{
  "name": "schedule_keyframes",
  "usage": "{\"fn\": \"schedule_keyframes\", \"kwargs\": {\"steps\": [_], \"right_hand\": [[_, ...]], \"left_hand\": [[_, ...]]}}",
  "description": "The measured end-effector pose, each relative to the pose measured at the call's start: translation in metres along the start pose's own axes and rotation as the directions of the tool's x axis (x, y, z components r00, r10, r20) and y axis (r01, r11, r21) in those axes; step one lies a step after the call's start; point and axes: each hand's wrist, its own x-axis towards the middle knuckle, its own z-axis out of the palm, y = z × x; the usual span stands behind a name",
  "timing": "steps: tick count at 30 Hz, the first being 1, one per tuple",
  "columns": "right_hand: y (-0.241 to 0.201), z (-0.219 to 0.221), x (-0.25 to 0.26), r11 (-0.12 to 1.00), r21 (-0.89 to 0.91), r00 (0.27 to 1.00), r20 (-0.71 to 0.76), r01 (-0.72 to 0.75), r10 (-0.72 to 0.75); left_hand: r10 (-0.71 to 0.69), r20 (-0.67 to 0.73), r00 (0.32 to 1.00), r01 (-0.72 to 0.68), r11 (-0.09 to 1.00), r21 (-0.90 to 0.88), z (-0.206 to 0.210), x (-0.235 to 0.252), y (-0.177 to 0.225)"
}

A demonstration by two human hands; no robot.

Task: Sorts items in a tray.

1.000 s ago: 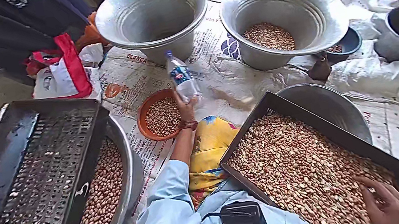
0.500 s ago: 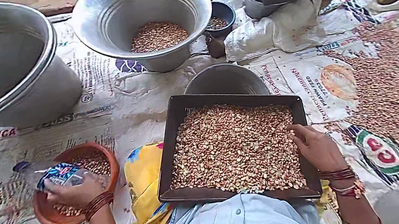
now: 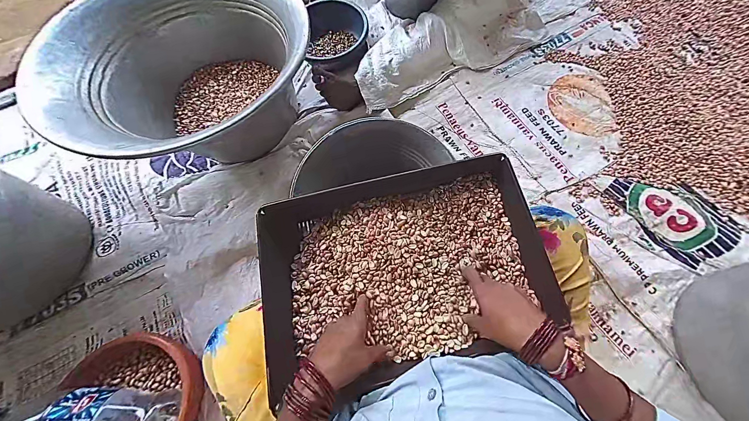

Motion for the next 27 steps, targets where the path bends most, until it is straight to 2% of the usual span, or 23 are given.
{"fn": "schedule_keyframes", "kwargs": {"steps": [2,4,5,6,8,9,10,11,13,15,17,19,23,25,27], "right_hand": [[-0.017,0.011,0.005,0.993,0.062,0.995,-0.021,0.099,-0.097],[-0.034,0.014,0.007,0.973,0.127,0.981,-0.048,0.193,-0.189],[-0.038,0.013,0.008,0.949,0.167,0.963,-0.079,0.268,-0.258],[-0.038,0.011,0.009,0.901,0.222,0.926,-0.142,0.373,-0.349],[-0.028,0.007,0.017,0.707,0.326,0.774,-0.36,0.628,-0.521],[-0.02,0.003,0.022,0.609,0.329,0.684,-0.474,0.722,-0.554],[-0.011,-0.002,0.026,0.565,0.288,0.611,-0.579,0.773,-0.54],[0.002,-0.01,0.027,0.602,0.214,0.574,-0.646,0.769,-0.503],[0.031,-0.026,0.025,0.802,0.02,0.582,-0.699,0.596,-0.415],[0.053,-0.034,0.023,0.926,-0.107,0.683,-0.645,0.363,-0.342],[0.063,-0.034,0.023,0.951,-0.185,0.768,-0.562,0.247,-0.308],[0.066,-0.027,0.028,0.935,-0.27,0.762,-0.548,0.23,-0.346],[0.062,-0.024,0.032,0.931,-0.316,0.812,-0.486,0.182,-0.324],[0.062,-0.024,0.034,0.926,-0.324,0.806,-0.486,0.192,-0.337],[0.056,-0.034,0.031,0.938,-0.311,0.896,-0.357,0.154,-0.265]], "left_hand": [[0.033,-0.097,0.995,-0.048,0.987,-0.156,0.015,0.01,0.009],[0.074,-0.185,0.98,-0.143,0.909,-0.391,0.028,0.017,0.013],[0.096,-0.233,0.968,-0.212,0.808,-0.55,0.032,0.017,0.014],[0.094,-0.291,0.952,-0.279,0.659,-0.698,0.035,0.016,0.017],[0.042,-0.365,0.93,-0.357,0.339,-0.87,0.032,0.011,0.025],[0.014,-0.399,0.917,-0.39,0.247,-0.887,0.026,0.008,0.027],[0.002,-0.451,0.892,-0.44,0.225,-0.869,0.02,0.005,0.025],[0.011,-0.519,0.855,-0.503,0.264,-0.823,0.014,0.004,0.021],[0.082,-0.658,0.749,-0.606,0.488,-0.628,0.0,0.004,0.008],[0.177,-0.741,0.647,-0.6,0.718,-0.352,-0.013,0.004,-0.004],[0.234,-0.769,0.595,-0.538,0.826,-0.165,-0.022,0.002,-0.011],[0.244,-0.809,0.535,-0.499,0.864,-0.07,-0.026,0.0,-0.013],[0.275,-0.865,0.419,-0.426,0.901,0.08,-0.032,-0.003,-0.011],[0.285,-0.87,0.403,-0.402,0.909,0.112,-0.031,-0.004,-0.011],[0.29,-0.851,0.439,-0.399,0.911,0.104,-0.027,-0.006,-0.013]]}}
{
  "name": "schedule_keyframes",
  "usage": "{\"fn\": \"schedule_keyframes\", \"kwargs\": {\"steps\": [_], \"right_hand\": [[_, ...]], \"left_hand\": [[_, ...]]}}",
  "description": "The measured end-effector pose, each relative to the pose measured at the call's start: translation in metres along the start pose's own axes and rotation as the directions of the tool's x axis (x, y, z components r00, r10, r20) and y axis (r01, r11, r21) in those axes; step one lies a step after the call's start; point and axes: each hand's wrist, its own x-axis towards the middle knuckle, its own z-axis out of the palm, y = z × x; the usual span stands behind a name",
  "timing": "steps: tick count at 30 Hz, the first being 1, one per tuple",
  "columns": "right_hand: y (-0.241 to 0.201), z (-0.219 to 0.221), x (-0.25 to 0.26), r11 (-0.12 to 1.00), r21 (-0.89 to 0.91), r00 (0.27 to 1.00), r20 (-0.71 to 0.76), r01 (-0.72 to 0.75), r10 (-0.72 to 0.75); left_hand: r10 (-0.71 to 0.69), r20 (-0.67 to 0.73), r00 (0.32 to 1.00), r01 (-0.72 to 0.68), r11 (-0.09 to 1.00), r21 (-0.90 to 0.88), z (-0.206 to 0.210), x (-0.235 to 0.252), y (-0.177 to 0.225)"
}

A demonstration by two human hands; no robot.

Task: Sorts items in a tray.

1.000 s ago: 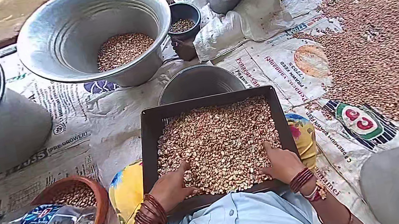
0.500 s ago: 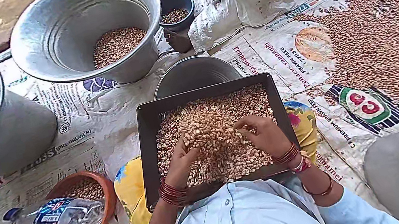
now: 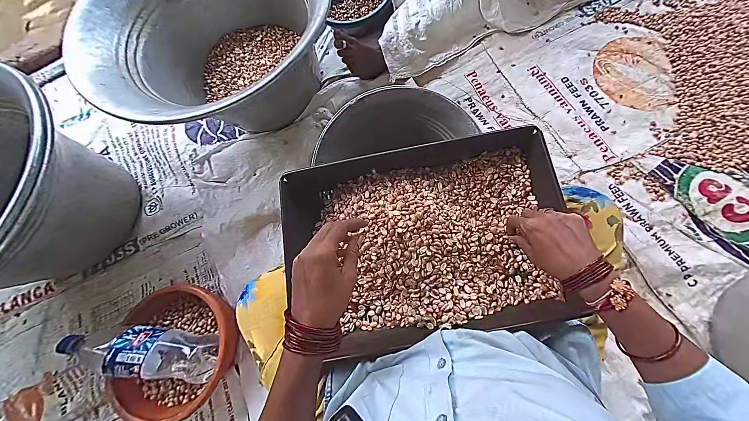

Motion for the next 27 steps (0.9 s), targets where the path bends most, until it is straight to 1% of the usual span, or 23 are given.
{"fn": "schedule_keyframes", "kwargs": {"steps": [2,3,4,5,6,7,8,9,10,11,12,13,14,15,16,17,18,20,21,22,25,26,27], "right_hand": [[-0.006,-0.017,0.008,0.999,-0.047,0.979,0.203,-0.024,0.033],[-0.009,-0.025,0.013,0.998,-0.062,0.968,0.251,-0.007,0.022],[-0.012,-0.033,0.017,0.999,-0.045,0.97,0.244,0.021,-0.01],[-0.015,-0.041,0.019,0.998,0.02,0.987,0.147,0.061,-0.063],[-0.017,-0.045,0.021,0.984,0.122,0.99,-0.07,0.127,-0.119],[-0.02,-0.045,0.026,0.948,0.199,0.916,-0.368,0.247,-0.161],[-0.026,-0.049,0.034,0.907,0.227,0.792,-0.589,0.354,-0.162],[-0.031,-0.057,0.041,0.876,0.233,0.696,-0.703,0.422,-0.149],[-0.035,-0.064,0.045,0.858,0.231,0.645,-0.75,0.458,-0.142],[-0.037,-0.069,0.047,0.858,0.226,0.643,-0.752,0.461,-0.147],[-0.036,-0.071,0.047,0.876,0.226,0.694,-0.702,0.425,-0.156],[-0.033,-0.071,0.045,0.908,0.235,0.787,-0.599,0.348,-0.147],[-0.031,-0.069,0.042,0.943,0.239,0.893,-0.436,0.23,-0.107],[-0.028,-0.068,0.039,0.973,0.215,0.974,-0.222,0.084,-0.035],[-0.025,-0.065,0.037,0.986,0.162,0.999,-0.023,-0.037,0.041],[-0.022,-0.057,0.035,0.987,0.114,0.989,0.111,-0.112,0.099],[-0.018,-0.048,0.031,0.986,0.087,0.977,0.172,-0.145,0.129],[-0.016,-0.027,0.018,0.986,0.082,0.972,0.198,-0.142,0.123],[-0.019,-0.019,0.009,0.986,0.09,0.966,0.229,-0.14,0.116],[-0.024,-0.01,0.001,0.985,0.103,0.961,0.257,-0.137,0.107],[-0.042,0.008,-0.019,0.98,0.153,0.944,0.321,-0.126,0.071],[-0.048,0.011,-0.022,0.979,0.164,0.936,0.347,-0.12,0.057],[-0.054,0.014,-0.025,0.976,0.186,0.935,0.352,-0.111,0.039]], "left_hand": [[-0.016,0.044,0.999,0.016,1.0,0.006,0.001,-0.004,-0.004],[-0.028,0.064,0.998,0.027,1.0,0.013,0.002,-0.006,-0.006],[-0.034,0.075,0.997,0.033,0.999,0.014,0.003,-0.007,-0.006],[-0.04,0.085,0.996,0.039,0.999,0.017,0.005,-0.008,-0.008],[-0.047,0.094,0.994,0.045,0.999,0.02,0.007,-0.007,-0.008],[-0.053,0.101,0.993,0.051,0.998,0.022,0.008,-0.007,-0.009],[-0.057,0.107,0.993,0.055,0.998,0.022,0.008,-0.006,-0.009],[-0.06,0.105,0.993,0.058,0.998,0.025,0.007,-0.006,-0.01],[-0.072,0.102,0.992,0.068,0.997,0.04,0.006,-0.006,-0.011],[-0.103,0.113,0.988,0.096,0.993,0.066,0.002,-0.005,-0.011],[-0.162,0.143,0.976,0.148,0.983,0.106,-0.004,-0.004,-0.01],[-0.246,0.188,0.951,0.214,0.961,0.173,-0.01,-0.002,-0.01],[-0.348,0.246,0.905,0.282,0.922,0.267,-0.016,0.0,-0.008],[-0.453,0.313,0.835,0.333,0.868,0.369,-0.019,0.002,-0.006],[-0.543,0.379,0.749,0.352,0.811,0.467,-0.02,0.003,-0.003],[-0.606,0.443,0.66,0.343,0.768,0.54,-0.019,0.004,0.0],[-0.634,0.497,0.592,0.313,0.749,0.583,-0.015,0.004,0.004],[-0.628,0.595,0.502,0.251,0.764,0.594,-0.004,0.0,0.015],[-0.605,0.639,0.476,0.238,0.788,0.568,0.001,-0.003,0.022],[-0.575,0.679,0.457,0.229,0.813,0.535,0.008,-0.006,0.028],[-0.471,0.762,0.445,0.245,0.882,0.402,0.031,-0.012,0.042],[-0.439,0.777,0.452,0.26,0.898,0.356,0.037,-0.012,0.046],[-0.399,0.784,0.476,0.289,0.913,0.289,0.044,-0.013,0.049]]}}
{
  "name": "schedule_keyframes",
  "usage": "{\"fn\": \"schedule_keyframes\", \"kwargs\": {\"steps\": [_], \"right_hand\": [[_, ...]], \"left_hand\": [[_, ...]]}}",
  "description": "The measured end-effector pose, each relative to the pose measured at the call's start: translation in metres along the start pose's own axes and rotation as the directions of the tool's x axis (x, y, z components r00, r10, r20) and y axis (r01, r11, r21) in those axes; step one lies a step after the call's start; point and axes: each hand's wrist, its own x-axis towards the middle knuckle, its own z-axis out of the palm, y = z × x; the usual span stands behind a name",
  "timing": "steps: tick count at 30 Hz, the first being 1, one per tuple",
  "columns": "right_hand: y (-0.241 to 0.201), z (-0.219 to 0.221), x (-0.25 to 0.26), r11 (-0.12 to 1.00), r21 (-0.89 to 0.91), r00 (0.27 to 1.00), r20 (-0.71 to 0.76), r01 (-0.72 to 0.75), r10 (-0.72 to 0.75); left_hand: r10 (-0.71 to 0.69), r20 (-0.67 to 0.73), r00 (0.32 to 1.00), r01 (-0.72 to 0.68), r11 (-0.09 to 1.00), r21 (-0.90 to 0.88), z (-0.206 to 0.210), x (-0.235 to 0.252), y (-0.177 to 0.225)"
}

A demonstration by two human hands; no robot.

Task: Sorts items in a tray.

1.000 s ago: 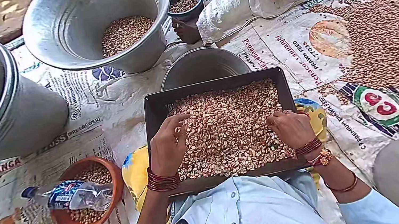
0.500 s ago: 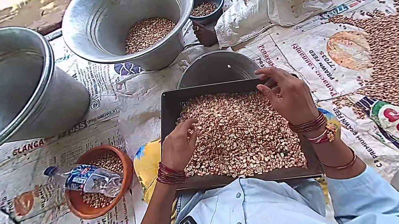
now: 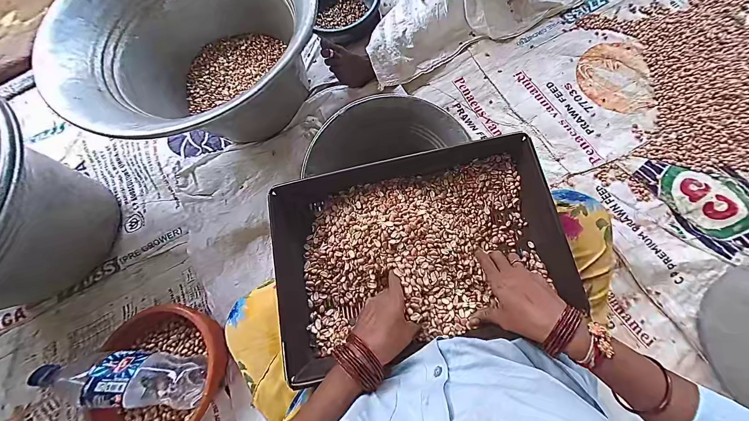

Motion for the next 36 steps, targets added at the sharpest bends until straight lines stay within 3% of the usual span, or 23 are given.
{"fn": "schedule_keyframes", "kwargs": {"steps": [3,4,6,8,11,13,17,19,23,31,36], "right_hand": [[-0.014,0.004,0.001,0.997,0.072,1.0,0.001,0.029,-0.029],[-0.017,0.003,0.003,0.992,0.118,0.999,-0.014,0.048,-0.047],[-0.015,0.0,0.009,0.956,0.265,0.99,-0.094,0.13,-0.109],[-0.005,-0.003,0.014,0.833,0.468,0.949,-0.25,0.294,-0.195],[0.0,-0.023,0.009,0.626,0.573,0.836,-0.478,0.528,-0.268],[-0.001,-0.04,-0.003,0.546,0.52,0.737,-0.597,0.657,-0.317],[-0.005,-0.078,-0.032,0.486,0.252,0.493,-0.732,0.837,-0.47],[-0.008,-0.091,-0.044,0.455,0.121,0.374,-0.768,0.882,-0.52],[-0.007,-0.102,-0.066,0.527,-0.045,0.286,-0.8,0.849,-0.528],[0.014,-0.079,-0.058,0.789,-0.115,0.365,-0.84,0.604,-0.402],[0.015,-0.06,-0.029,0.863,-0.176,0.517,-0.737,0.473,-0.434]], "left_hand": [[0.165,-0.056,0.985,-0.174,0.919,-0.354,0.017,0.018,0.0],[0.209,-0.065,0.976,-0.211,0.819,-0.534,0.022,0.022,0.0],[0.24,-0.111,0.964,-0.222,0.51,-0.831,0.025,0.023,0.006],[0.244,-0.154,0.958,-0.218,0.263,-0.94,0.017,0.014,0.015],[0.298,-0.29,0.909,-0.346,0.155,-0.925,-0.01,-0.005,0.02],[0.382,-0.409,0.829,-0.498,0.168,-0.851,-0.03,-0.019,0.017],[0.568,-0.564,0.6,-0.792,0.321,-0.52,-0.066,-0.048,0.004],[0.564,-0.641,0.52,-0.854,0.354,-0.382,-0.078,-0.063,-0.001],[0.496,-0.761,0.417,-0.868,0.465,-0.173,-0.087,-0.085,-0.013],[0.397,-0.832,0.386,-0.728,0.685,-0.011,-0.08,-0.099,-0.046],[0.298,-0.889,0.349,-0.515,0.853,0.084,-0.07,-0.082,-0.051]]}}
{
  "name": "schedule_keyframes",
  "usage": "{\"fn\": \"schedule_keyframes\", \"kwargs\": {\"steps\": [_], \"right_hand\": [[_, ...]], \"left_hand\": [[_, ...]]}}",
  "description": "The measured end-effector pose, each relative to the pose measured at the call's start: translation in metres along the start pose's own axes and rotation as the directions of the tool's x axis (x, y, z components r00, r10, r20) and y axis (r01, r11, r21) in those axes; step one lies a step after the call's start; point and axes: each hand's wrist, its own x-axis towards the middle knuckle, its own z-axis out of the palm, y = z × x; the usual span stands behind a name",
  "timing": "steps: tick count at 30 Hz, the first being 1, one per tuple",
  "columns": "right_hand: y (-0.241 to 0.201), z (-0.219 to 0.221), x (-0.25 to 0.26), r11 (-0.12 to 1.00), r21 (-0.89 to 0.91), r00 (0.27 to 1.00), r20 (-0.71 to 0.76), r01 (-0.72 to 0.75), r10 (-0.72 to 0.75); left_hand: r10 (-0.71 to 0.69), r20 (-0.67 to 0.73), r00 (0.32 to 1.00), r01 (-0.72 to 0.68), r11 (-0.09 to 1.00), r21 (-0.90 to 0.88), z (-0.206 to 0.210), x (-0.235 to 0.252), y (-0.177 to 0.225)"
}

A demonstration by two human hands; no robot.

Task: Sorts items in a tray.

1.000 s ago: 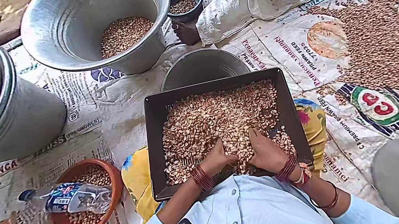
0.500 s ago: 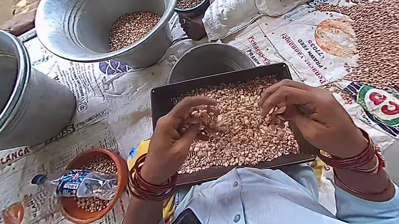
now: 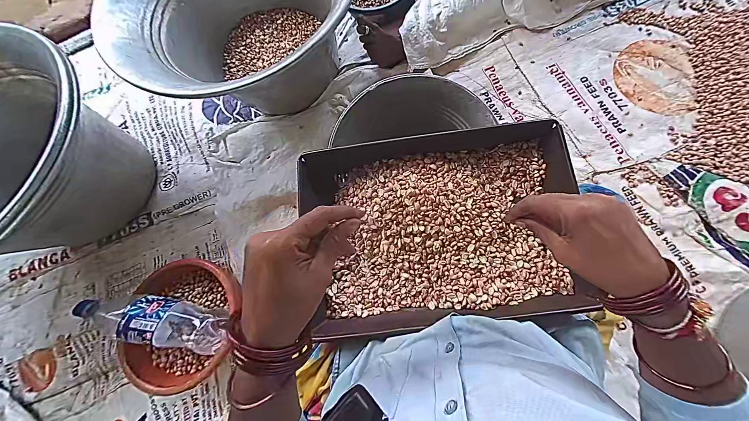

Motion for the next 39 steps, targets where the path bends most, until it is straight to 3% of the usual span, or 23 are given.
{"fn": "schedule_keyframes", "kwargs": {"steps": [2,6,12,16,19,23,24,26,28,30,32,35,37,39], "right_hand": [[0.0,0.013,0.004,0.999,0.0,0.994,0.096,-0.042,0.042],[-0.006,0.032,0.017,0.99,-0.019,0.956,0.258,-0.14,0.14],[-0.005,0.041,0.021,0.982,-0.066,0.952,0.239,-0.179,0.19],[0.003,0.04,0.016,0.973,-0.058,0.942,0.244,-0.223,0.231],[0.005,0.05,0.012,0.984,-0.031,0.949,0.262,-0.173,0.175],[0.001,0.071,0.01,0.997,0.002,0.958,0.277,-0.077,0.073],[0.001,0.074,0.01,0.998,-0.002,0.96,0.273,-0.063,0.061],[0.0,0.078,0.01,0.999,0.002,0.967,0.25,-0.046,0.044],[0.002,0.074,0.012,0.995,0.016,0.961,0.261,-0.096,0.089],[0.009,0.061,0.014,0.977,-0.025,0.92,0.329,-0.214,0.21],[0.015,0.044,0.015,0.911,-0.144,0.805,0.429,-0.387,0.41],[0.024,0.033,0.013,0.784,-0.336,0.597,0.512,-0.522,0.617],[0.023,0.036,0.009,0.776,-0.383,0.521,0.582,-0.501,0.624],[0.013,0.045,0.005,0.825,-0.351,0.507,0.661,-0.443,0.553]], "left_hand": [[0.026,0.011,1.0,-0.027,0.995,0.1,0.013,0.002,-0.004],[0.123,0.125,0.985,-0.14,0.981,0.138,0.066,0.013,-0.007],[0.137,0.306,0.942,-0.214,0.949,0.232,0.133,0.026,-0.006],[0.147,0.324,0.934,-0.245,0.928,0.283,0.149,0.03,-0.01],[0.176,0.334,0.926,-0.276,0.919,0.28,0.153,0.031,-0.013],[0.069,0.429,0.901,-0.174,0.962,0.21,0.14,0.039,-0.008],[0.064,0.389,0.919,-0.151,0.969,0.197,0.135,0.042,-0.008],[0.091,0.161,0.983,-0.116,0.982,0.152,0.122,0.049,-0.01],[0.064,0.026,0.998,-0.067,0.994,0.085,0.101,0.057,-0.015],[-0.007,0.025,1.0,0.005,0.997,0.072,0.083,0.057,-0.028],[-0.172,0.154,0.973,0.137,0.967,0.215,0.067,0.047,-0.041],[-0.528,0.361,0.768,0.32,0.806,0.497,0.064,0.034,-0.05],[-0.586,0.425,0.69,0.301,0.766,0.568,0.078,0.02,-0.048],[-0.534,0.481,0.695,0.229,0.799,0.556,0.097,0.003,-0.037]]}}
